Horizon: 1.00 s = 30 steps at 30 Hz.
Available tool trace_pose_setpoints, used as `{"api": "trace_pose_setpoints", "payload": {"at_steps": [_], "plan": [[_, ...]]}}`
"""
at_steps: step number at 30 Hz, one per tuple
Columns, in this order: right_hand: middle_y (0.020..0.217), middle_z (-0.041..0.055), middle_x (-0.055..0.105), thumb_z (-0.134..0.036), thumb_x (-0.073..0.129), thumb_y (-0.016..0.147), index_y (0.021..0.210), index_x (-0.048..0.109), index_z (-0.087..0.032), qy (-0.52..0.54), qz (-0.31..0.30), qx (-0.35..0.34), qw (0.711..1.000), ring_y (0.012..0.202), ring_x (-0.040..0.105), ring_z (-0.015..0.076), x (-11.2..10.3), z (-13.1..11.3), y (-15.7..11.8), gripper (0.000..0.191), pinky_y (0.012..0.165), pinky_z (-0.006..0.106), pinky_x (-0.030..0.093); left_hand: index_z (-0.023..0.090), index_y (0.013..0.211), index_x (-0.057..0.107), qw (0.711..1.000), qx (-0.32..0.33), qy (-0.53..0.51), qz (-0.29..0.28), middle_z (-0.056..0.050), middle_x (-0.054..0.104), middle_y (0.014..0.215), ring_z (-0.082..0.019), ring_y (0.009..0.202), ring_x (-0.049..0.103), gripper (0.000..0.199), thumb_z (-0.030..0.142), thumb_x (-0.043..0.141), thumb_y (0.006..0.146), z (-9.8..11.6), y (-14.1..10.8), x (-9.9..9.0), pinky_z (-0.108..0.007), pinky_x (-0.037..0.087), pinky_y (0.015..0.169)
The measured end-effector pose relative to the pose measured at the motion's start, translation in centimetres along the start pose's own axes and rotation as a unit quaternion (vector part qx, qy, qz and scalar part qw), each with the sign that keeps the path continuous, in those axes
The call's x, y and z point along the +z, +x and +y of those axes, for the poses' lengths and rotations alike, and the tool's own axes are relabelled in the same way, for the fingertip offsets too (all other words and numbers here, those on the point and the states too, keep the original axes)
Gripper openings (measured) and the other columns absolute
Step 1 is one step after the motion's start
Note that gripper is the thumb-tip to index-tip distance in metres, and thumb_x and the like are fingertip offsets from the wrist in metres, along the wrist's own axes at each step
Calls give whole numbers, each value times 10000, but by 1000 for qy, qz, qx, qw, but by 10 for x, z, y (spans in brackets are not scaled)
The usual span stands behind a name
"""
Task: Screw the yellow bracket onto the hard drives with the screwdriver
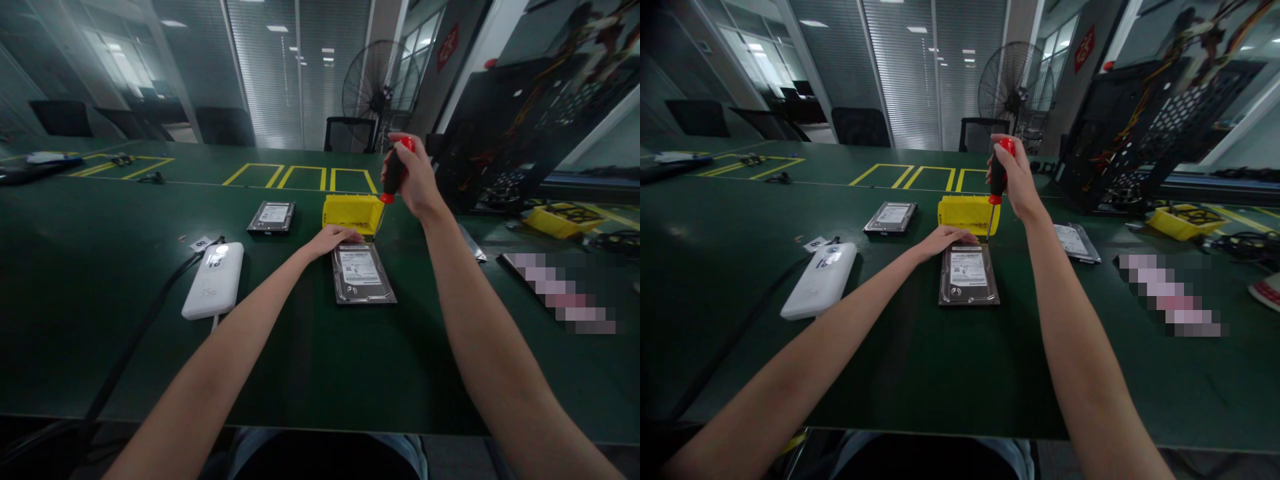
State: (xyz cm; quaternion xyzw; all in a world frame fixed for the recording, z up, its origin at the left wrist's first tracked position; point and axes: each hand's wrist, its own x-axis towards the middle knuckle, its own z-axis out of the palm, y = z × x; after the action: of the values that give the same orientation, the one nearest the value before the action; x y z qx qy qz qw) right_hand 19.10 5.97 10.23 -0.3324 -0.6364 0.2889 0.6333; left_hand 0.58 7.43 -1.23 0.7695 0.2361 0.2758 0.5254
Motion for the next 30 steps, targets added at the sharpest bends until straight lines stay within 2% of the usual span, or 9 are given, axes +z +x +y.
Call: {"api": "trace_pose_setpoints", "payload": {"at_steps": [6, 11, 15, 18, 23, 27, 30], "plan": [[785, -17, 545, -529, 665, 655, 867, 491, -280, 2, 5, -33, 999, 642, 545, 117, 5, -5, 0, 371, 582, 308, 507, 126, 992, 661, 1000, -2, 8, 25, -90, 668, 1054, -185, 1014, 592, 348, 368, 437, 880, 7, -3, 7, -370, 411, 940], [736, -38, 531, -449, 703, 648, 857, 446, -256, 17, 5, -43, 999, 600, 554, 100, 5, -4, -2, 383, 567, 284, 525, 102, 971, 669, 999, 10, -9, 38, -113, 671, 1036, -192, 982, 607, 351, 369, 469, 863, 1, -2, 8, -364, 421, 924], [675, -57, 515, -449, 685, 672, 872, 432, -263, -2, 4, -64, 998, 531, 533, 88, 4, -1, -3, 372, 503, 259, 482, 126, 973, 672, 999, 17, -17, 30, -97, 672, 1039, -184, 987, 605, 341, 381, 479, 855, -1, -3, 8, -361, 418, 928], [678, -50, 517, -502, 627, 712, 904, 448, -278, -24, -6, -77, 997, 554, 556, 102, 5, -2, -2, 345, 515, 273, 480, 133, 957, 678, 999, 20, -10, 37, -95, 676, 1027, -181, 974, 610, 328, 377, 485, 851, 0, -4, 8, -362, 424, 918], [763, 2, 566, -620, 417, 797, 978, 503, -302, -6, -39, -55, 998, 732, 625, 157, 6, -4, -1, 376, 550, 290, 509, 91, 901, 685, 994, 46, -32, 93, -114, 693, 946, -174, 874, 640, 317, 347, 508, 839, 2, -5, 10, -351, 465, 867], [796, 6, 580, -587, 505, 768, 902, 526, -282, 4, -23, -40, 999, 754, 619, 153, 6, -7, 0, 334, 574, 286, 523, 65, 866, 685, 986, 62, -55, 142, -129, 700, 890, -164, 762, 652, 313, 333, 527, 827, 0, -5, 9, -327, 500, 783], [803, -13, 581, -533, 583, 738, 837, 490, -269, 15, -5, -34, 999, 690, 606, 125, 5, -10, -1, 298, 592, 285, 527, 72, 866, 686, 984, 71, -42, 160, -130, 699, 891, -152, 729, 647, 326, 354, 528, 824, -4, -5, 8, -304, 505, 743]]}}
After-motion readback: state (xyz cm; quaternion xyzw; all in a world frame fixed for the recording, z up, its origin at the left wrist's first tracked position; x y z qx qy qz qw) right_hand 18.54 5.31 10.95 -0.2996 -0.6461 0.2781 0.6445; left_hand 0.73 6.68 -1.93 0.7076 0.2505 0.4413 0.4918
